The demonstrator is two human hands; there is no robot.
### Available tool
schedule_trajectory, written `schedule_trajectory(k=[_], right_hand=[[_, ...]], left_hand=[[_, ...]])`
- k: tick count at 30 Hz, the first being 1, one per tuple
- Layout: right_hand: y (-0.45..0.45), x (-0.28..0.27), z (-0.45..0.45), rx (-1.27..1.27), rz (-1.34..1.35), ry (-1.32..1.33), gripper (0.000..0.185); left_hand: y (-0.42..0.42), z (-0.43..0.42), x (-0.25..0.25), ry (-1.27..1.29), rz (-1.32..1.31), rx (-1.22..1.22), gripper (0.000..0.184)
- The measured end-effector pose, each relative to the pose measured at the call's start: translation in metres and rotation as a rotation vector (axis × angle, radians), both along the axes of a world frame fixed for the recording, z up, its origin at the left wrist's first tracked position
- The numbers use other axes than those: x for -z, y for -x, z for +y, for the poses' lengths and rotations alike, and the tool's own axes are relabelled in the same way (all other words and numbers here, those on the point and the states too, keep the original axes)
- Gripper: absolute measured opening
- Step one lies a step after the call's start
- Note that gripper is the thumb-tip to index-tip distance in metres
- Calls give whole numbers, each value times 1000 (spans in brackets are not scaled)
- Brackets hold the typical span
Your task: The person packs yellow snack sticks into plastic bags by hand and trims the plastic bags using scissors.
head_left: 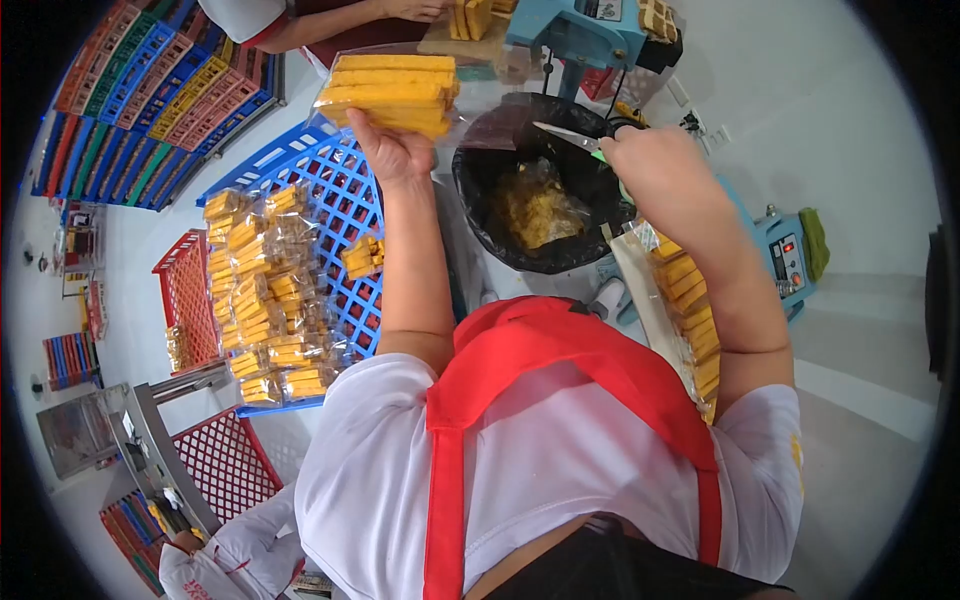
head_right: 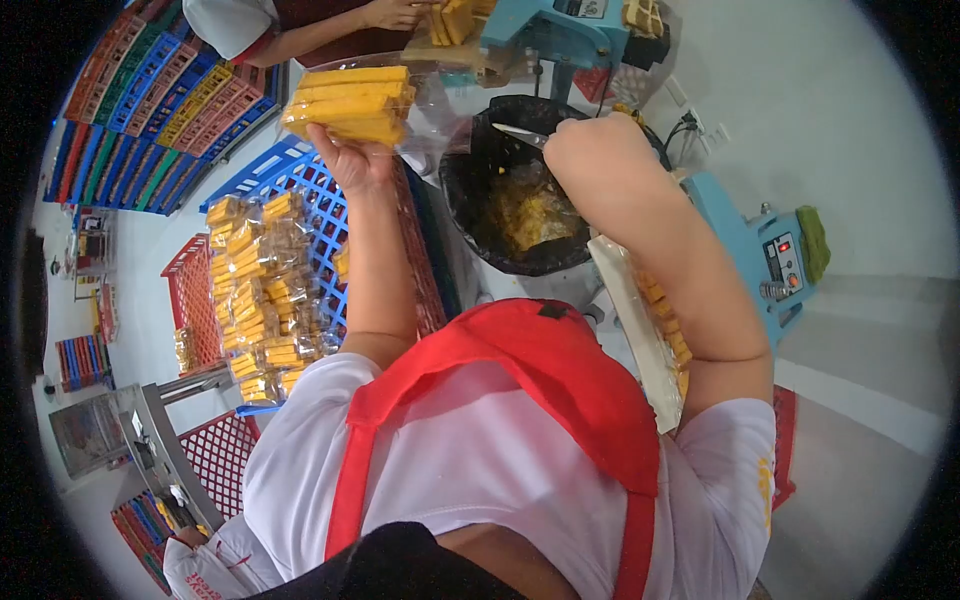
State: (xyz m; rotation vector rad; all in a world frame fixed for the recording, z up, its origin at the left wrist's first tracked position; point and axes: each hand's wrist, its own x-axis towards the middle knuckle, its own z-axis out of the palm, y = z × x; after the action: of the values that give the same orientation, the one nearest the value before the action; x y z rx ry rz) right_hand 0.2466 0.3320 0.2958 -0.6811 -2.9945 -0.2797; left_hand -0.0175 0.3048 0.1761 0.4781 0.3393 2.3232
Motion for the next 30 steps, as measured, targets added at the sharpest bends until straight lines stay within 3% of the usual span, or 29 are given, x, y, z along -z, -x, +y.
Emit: schedule_trajectory(k=[7,10,13,16,18,20,23,26,30], right_hand=[[-8,12,-21,61,54,90,22],[-43,22,-21,266,-119,185,27],[-99,36,-29,552,374,403,39],[-179,100,-46,844,536,434,51],[-221,133,-71,960,549,457,49],[-234,135,-97,1094,464,454,46],[-231,124,-116,1218,278,463,47],[-252,150,-122,1089,356,381,46],[-256,151,-121,1138,333,464,47]], left_hand=[[-6,7,4,24,52,29,55],[-10,9,2,12,25,120,57],[-12,2,-8,-135,-312,416,58],[-11,10,11,-203,-275,487,59],[-27,7,-9,-211,-211,547,57],[-39,7,-20,-224,-511,665,54],[-54,19,-24,-156,-476,685,49],[-68,21,-25,-206,-436,779,46],[-81,18,-31,-86,-510,749,45]])
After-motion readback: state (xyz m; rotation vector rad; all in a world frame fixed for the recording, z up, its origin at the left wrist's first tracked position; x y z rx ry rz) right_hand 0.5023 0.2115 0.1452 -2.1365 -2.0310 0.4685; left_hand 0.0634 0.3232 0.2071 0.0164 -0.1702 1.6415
